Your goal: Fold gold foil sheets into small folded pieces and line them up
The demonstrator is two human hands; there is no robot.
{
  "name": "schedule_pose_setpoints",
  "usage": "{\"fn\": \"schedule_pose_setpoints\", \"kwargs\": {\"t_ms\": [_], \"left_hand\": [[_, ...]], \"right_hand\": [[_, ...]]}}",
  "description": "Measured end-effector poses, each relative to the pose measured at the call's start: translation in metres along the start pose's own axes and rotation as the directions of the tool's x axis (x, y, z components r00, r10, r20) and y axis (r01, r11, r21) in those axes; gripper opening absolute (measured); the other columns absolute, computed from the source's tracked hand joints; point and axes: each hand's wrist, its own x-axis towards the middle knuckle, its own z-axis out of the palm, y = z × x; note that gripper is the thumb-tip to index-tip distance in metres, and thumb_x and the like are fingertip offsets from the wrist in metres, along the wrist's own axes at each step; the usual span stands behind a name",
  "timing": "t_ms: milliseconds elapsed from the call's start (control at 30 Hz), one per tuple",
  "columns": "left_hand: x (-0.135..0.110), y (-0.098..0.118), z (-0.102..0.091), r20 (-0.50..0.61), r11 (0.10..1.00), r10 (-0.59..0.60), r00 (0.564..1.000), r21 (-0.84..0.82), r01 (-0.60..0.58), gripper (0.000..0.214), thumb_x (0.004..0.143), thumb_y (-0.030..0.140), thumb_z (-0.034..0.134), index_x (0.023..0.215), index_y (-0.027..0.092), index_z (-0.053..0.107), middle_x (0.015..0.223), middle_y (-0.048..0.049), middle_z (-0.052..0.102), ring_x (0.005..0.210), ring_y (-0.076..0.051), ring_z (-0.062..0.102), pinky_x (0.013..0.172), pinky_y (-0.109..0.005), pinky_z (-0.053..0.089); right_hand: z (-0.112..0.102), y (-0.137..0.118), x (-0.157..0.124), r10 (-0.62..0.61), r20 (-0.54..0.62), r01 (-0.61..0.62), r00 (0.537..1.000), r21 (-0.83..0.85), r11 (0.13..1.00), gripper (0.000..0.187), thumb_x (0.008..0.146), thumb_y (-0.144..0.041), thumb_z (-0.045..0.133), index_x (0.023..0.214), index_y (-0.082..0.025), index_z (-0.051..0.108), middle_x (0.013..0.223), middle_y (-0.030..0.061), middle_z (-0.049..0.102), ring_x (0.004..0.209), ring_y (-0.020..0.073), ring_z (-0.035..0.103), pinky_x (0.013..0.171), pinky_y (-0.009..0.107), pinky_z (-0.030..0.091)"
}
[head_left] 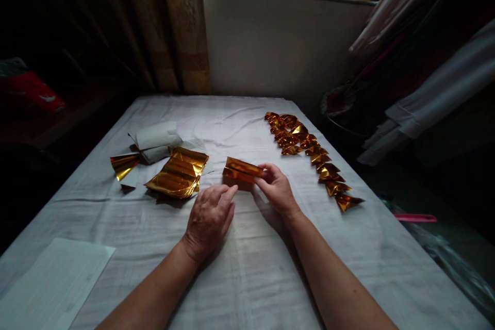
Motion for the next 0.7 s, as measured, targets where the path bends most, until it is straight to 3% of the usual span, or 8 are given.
{"fn": "schedule_pose_setpoints", "kwargs": {"t_ms": [100, 233, 367, 533, 700], "left_hand": [[0.0, 0.007, 0.0, -0.011, 0.992, 0.027, 1.0, -0.12, -0.028, 0.04, 0.097, 0.024, 0.045, 0.136, 0.02, 0.049, 0.121, -0.0107, 0.064, 0.112, -0.024, 0.058, 0.099, -0.04, 0.046], [-0.001, 0.007, 0.005, -0.013, 0.98, -0.026, 1.0, -0.198, 0.023, 0.05, 0.097, 0.029, 0.046, 0.146, 0.02, 0.039, 0.136, -0.0125, 0.057, 0.125, -0.026, 0.052, 0.105, -0.043, 0.044], [-0.001, 0.002, 0.008, -0.072, 0.972, -0.07, 0.995, -0.228, 0.052, 0.055, 0.097, 0.034, 0.048, 0.149, 0.022, 0.032, 0.135, -0.0129, 0.057, 0.125, -0.026, 0.053, 0.105, -0.044, 0.045], [0.0, 0.002, 0.01, -0.131, 0.973, -0.124, 0.984, -0.212, 0.094, 0.061, 0.097, 0.036, 0.048, 0.152, 0.022, 0.024, 0.137, -0.0142, 0.054, 0.127, -0.027, 0.052, 0.105, -0.044, 0.045], [0.002, -0.001, 0.008, -0.15, 0.982, -0.121, 0.981, -0.16, 0.096, 0.052, 0.097, 0.031, 0.048, 0.147, 0.021, 0.034, 0.139, -0.0155, 0.05, 0.129, -0.028, 0.049, 0.105, -0.045, 0.045]], "right_hand": [[0.01, -0.008, -0.001, 0.05, 0.002, -0.049, 0.999, 0.224, 0.973, 0.034, 0.07, -0.04, 0.068, 0.097, -0.023, 0.055, 0.083, 0.0019, 0.073, 0.08, 0.0196, 0.07, 0.077, 0.034, 0.055], [0.019, -0.025, -0.008, 0.101, 0.098, -0.131, 0.99, 0.373, 0.918, 0.038, 0.066, -0.039, 0.077, 0.094, -0.022, 0.058, 0.085, 0.0014, 0.074, 0.081, 0.0192, 0.07, 0.081, 0.035, 0.056], [0.021, -0.039, -0.015, 0.117, 0.235, -0.213, 0.965, 0.44, 0.872, 0.037, 0.064, -0.036, 0.081, 0.094, -0.021, 0.065, 0.089, 0.0009, 0.075, 0.084, 0.0174, 0.069, 0.085, 0.033, 0.054], [0.025, -0.043, -0.019, 0.11, 0.295, -0.248, 0.949, 0.485, 0.838, 0.039, 0.062, -0.032, 0.084, 0.096, -0.022, 0.068, 0.094, 0.0004, 0.075, 0.089, 0.0186, 0.069, 0.09, 0.034, 0.052], [0.031, -0.041, -0.022, 0.096, 0.313, -0.247, 0.945, 0.493, 0.834, 0.041, 0.064, -0.031, 0.083, 0.101, -0.023, 0.066, 0.097, 0.0006, 0.073, 0.093, 0.0185, 0.068, 0.091, 0.034, 0.052]]}}
